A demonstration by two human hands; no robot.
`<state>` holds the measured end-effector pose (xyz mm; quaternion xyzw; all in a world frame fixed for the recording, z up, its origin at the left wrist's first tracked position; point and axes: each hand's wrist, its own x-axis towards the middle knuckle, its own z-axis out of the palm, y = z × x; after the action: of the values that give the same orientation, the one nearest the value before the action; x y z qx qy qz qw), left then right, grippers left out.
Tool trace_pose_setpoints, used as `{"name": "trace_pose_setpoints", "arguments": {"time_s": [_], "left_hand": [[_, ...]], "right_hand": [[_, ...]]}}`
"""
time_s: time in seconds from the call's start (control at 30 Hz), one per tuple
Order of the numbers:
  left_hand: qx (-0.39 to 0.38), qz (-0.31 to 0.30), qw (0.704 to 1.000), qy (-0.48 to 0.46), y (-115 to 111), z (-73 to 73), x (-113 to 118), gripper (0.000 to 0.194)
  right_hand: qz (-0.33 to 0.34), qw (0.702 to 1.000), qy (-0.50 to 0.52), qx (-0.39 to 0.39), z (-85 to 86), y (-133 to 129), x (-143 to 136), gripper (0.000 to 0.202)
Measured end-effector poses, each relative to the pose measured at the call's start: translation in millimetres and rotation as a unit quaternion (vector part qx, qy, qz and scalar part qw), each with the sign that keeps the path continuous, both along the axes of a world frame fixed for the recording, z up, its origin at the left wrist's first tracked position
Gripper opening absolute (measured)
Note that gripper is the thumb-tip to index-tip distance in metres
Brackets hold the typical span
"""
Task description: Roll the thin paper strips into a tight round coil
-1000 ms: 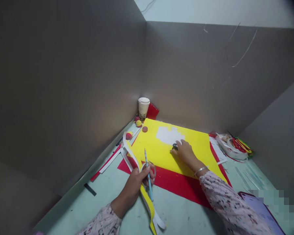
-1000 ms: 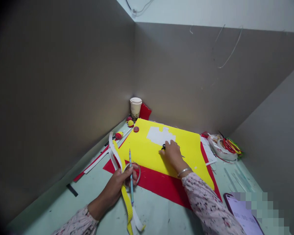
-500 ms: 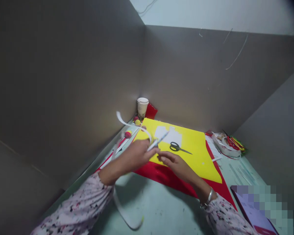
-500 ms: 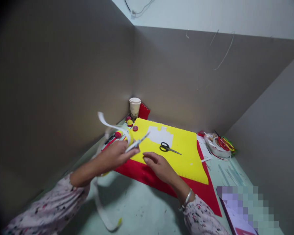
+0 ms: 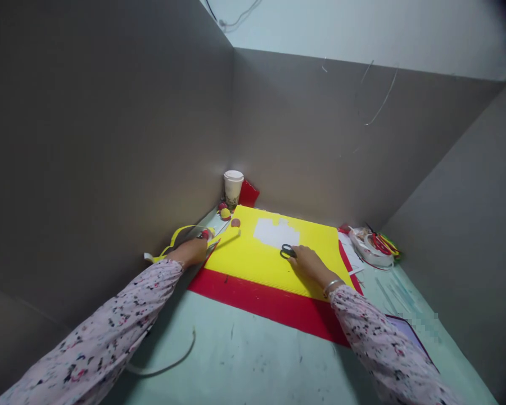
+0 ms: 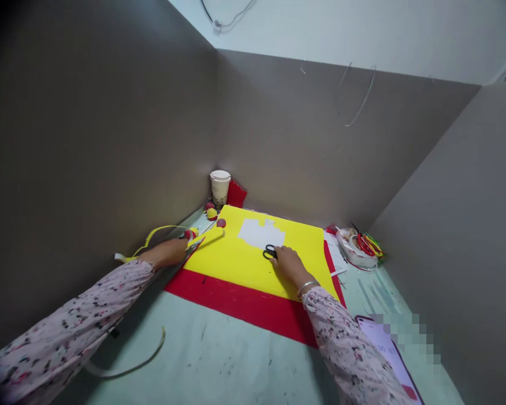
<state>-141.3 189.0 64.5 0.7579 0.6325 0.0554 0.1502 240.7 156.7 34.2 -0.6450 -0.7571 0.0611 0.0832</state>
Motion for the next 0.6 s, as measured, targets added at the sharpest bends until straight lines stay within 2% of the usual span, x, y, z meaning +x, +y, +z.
{"name": "trace_pose_setpoints", "arguments": {"time_s": [0.13,0.23,0.3,0.4,0.43,0.53,0.6], "left_hand": [[0.004,0.015,0.999,0.039,-3.5,-11.3,-2.7,0.060],[0.026,0.014,0.999,0.040,-6.9,-7.7,-2.0,0.051],[0.037,0.017,0.999,0.036,-8.0,-0.1,-1.4,0.044],[0.064,0.034,0.997,0.019,-5.3,21.1,-0.5,0.032],[0.076,0.063,0.995,-0.009,-3.5,31.2,0.2,0.029],[0.114,0.073,0.989,-0.060,-1.0,70.1,6.3,0.025],[0.129,0.075,0.960,-0.237,-5.9,100.5,16.0,0.025]], "right_hand": [[0.003,1.000,-0.017,0.013,-3.9,-8.2,6.5,0.029],[0.004,1.000,-0.018,0.012,-5.0,-13.9,14.0,0.030],[0.003,1.000,-0.010,0.011,-3.9,-16.4,17.3,0.031],[-0.002,1.000,0.019,0.013,0.6,-19.3,16.3,0.032],[-0.003,0.999,0.034,0.017,3.0,-20.4,13.5,0.032],[0.003,0.995,0.098,0.027,14.7,-25.7,-4.6,0.036],[0.026,0.988,0.153,0.017,28.0,-32.4,-25.6,0.037]]}}
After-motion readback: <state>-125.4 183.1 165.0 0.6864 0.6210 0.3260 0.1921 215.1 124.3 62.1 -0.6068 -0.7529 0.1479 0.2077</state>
